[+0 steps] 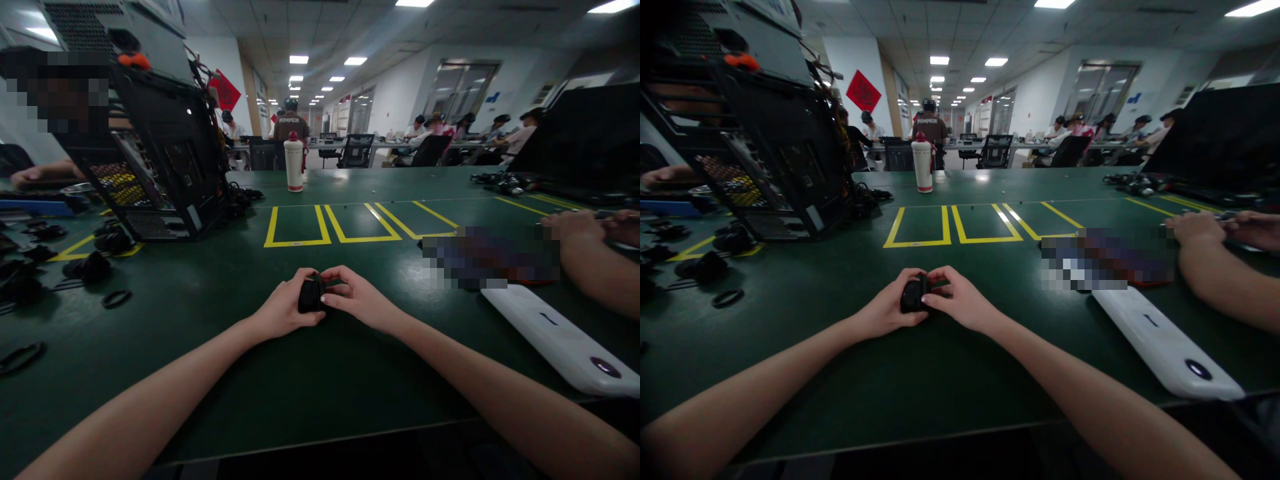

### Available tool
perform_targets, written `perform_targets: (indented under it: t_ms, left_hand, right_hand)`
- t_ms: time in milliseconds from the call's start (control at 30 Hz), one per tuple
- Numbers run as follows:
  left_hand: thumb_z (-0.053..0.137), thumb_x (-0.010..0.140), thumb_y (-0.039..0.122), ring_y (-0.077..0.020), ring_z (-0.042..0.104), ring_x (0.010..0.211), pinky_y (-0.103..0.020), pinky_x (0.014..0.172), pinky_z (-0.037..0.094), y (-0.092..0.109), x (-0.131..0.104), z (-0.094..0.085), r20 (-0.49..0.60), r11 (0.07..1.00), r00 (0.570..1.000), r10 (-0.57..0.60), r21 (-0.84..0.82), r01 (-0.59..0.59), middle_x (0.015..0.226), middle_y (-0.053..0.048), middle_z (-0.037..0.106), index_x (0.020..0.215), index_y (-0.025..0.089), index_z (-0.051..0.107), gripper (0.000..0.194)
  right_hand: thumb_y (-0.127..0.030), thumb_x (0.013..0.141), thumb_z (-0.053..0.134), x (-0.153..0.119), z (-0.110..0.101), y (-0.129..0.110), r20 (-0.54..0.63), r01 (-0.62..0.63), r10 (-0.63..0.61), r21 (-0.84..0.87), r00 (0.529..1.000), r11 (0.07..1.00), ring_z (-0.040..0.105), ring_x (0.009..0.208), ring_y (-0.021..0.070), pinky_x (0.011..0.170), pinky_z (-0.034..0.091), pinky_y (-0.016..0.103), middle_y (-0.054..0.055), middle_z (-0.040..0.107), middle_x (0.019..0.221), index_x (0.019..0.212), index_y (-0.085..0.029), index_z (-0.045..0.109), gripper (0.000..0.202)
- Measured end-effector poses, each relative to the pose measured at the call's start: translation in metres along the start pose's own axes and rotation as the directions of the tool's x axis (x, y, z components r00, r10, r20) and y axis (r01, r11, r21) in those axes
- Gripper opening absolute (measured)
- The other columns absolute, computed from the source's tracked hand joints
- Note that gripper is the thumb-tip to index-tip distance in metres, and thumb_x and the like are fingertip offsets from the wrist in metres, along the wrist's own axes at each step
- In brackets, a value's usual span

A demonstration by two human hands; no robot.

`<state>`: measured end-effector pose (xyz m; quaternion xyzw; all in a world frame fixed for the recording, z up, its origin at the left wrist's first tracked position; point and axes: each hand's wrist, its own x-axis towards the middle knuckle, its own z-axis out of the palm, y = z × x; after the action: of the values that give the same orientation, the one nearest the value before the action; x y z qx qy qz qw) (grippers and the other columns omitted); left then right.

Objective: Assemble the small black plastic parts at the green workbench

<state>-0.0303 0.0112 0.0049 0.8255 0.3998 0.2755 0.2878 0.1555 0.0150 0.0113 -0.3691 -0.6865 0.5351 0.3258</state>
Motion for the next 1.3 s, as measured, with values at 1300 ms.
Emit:
perform_targets:
  t_ms: [1300]
  left_hand:
    - [0.063, 0.068, 0.031, -0.0232, 0.055, 0.091, -0.039, 0.082, 0.042, 0.0022, 0.0001, 0.0001, -0.004, 0.999, 1.0, -0.03, 0.034, 0.031, 0.101, -0.006, 0.054, 0.117, 0.022, 0.032, 0.059]
  right_hand:
    - [-0.017, 0.074, 0.059, -0.001, 0.0004, 0.0015, 0.019, 0.064, -0.066, 0.068, 0.998, 0.996, 0.057, 0.097, 0.0161, 0.086, 0.046, 0.036, 0.001, 0.052, 0.099, 0.092, -0.02, 0.048, 0.022]
